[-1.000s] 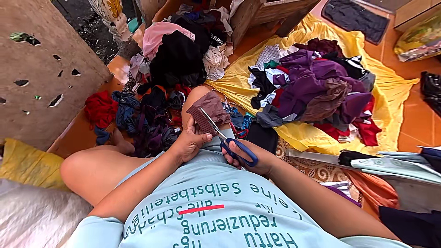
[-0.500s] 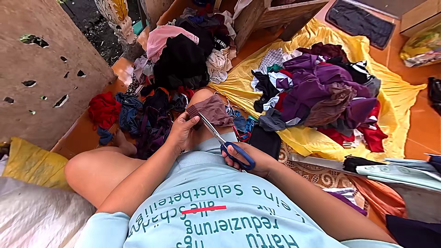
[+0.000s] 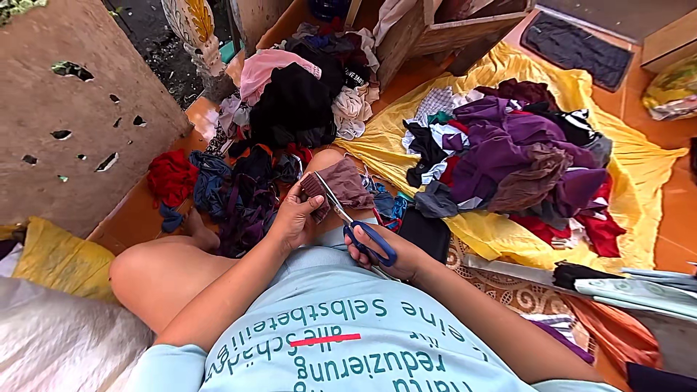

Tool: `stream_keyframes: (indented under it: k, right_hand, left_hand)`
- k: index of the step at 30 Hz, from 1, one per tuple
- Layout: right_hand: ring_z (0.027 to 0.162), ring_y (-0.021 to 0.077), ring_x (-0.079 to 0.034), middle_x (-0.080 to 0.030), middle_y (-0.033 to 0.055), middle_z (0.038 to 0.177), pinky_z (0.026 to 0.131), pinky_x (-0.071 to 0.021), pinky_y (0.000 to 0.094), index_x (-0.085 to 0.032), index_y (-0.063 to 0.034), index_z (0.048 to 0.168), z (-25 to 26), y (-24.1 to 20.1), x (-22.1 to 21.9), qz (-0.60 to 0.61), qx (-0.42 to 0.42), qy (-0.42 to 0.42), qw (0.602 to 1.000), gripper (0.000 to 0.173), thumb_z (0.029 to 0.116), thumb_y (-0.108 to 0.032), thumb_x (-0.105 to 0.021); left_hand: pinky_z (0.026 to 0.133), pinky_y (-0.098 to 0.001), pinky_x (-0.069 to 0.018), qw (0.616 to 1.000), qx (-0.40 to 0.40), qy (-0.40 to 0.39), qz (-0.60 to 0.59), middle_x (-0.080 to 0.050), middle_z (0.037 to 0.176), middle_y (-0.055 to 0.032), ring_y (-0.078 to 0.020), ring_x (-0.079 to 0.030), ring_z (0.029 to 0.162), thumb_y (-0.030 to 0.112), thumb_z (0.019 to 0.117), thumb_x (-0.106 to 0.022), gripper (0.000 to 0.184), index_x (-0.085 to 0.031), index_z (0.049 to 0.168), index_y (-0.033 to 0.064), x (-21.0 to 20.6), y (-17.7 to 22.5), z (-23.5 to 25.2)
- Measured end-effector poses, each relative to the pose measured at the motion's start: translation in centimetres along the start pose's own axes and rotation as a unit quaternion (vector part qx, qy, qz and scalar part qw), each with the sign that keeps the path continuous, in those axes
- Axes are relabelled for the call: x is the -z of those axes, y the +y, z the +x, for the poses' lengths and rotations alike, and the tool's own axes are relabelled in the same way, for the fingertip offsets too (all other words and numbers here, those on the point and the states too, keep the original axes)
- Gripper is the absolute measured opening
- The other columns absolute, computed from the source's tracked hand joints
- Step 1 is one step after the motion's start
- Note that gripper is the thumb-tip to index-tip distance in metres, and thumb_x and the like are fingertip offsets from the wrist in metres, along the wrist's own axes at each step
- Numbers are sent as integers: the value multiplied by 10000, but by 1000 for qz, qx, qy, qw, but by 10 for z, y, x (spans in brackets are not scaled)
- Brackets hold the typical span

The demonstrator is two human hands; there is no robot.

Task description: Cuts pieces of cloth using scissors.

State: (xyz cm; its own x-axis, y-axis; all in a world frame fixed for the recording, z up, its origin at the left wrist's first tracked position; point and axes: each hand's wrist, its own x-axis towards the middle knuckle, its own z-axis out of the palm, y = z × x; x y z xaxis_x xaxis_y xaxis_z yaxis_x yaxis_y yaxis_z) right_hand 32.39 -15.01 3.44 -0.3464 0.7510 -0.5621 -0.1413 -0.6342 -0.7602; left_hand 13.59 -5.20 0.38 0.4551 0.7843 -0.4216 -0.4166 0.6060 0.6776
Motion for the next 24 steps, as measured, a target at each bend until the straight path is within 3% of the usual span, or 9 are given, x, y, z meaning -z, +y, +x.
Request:
stream_keyframes:
  k: [8,12,16,20,24]
  right_hand:
    - [552,18,-574,-591,-72,686,522,-486,146,-549,-129,959,5,-6,-6,-31,-23,15,999,260,1027,-375,-496]
    - [575,31,-587,-601,-57,699,542,-495,154,-556,-126,982,8,-2,-9,2,-16,13,1000,341,999,-463,-513]
    - [565,39,-595,-611,-53,689,538,-506,166,-571,-129,987,19,-1,-12,-3,-1,21,1000,462,927,-586,-592]
    - [527,46,-569,-590,-45,657,507,-492,177,-566,-105,954,29,-3,-18,-31,-2,43,999,365,1028,-442,-448]
    - [513,45,-564,-587,-39,644,496,-490,178,-570,-97,936,35,-5,-24,-55,-17,42,997,320,1047,-367,-438]
  left_hand:
    - [834,-299,-579,1000,-5,-5,-6,-674,1110,-76,-137,-687,893,-147,955,-536,571,-401,1463,77,5,5,-2]
    - [867,-323,-575,1000,-18,-23,-4,-644,1201,-89,-149,-679,968,-135,950,-545,659,-297,1531,52,10,2,-4]
    - [906,-333,-556,998,-42,-40,8,-628,1270,-93,-138,-664,1032,-131,938,-557,677,-292,1541,23,17,6,-7]
    - [897,-321,-551,999,-41,-33,12,-629,1261,-94,-130,-663,1011,-129,933,-569,697,-279,1546,29,21,7,-11]
    - [906,-331,-552,999,-40,-16,2,-634,1261,-103,-141,-668,1016,-128,940,-564,692,-275,1547,34,30,8,-16]
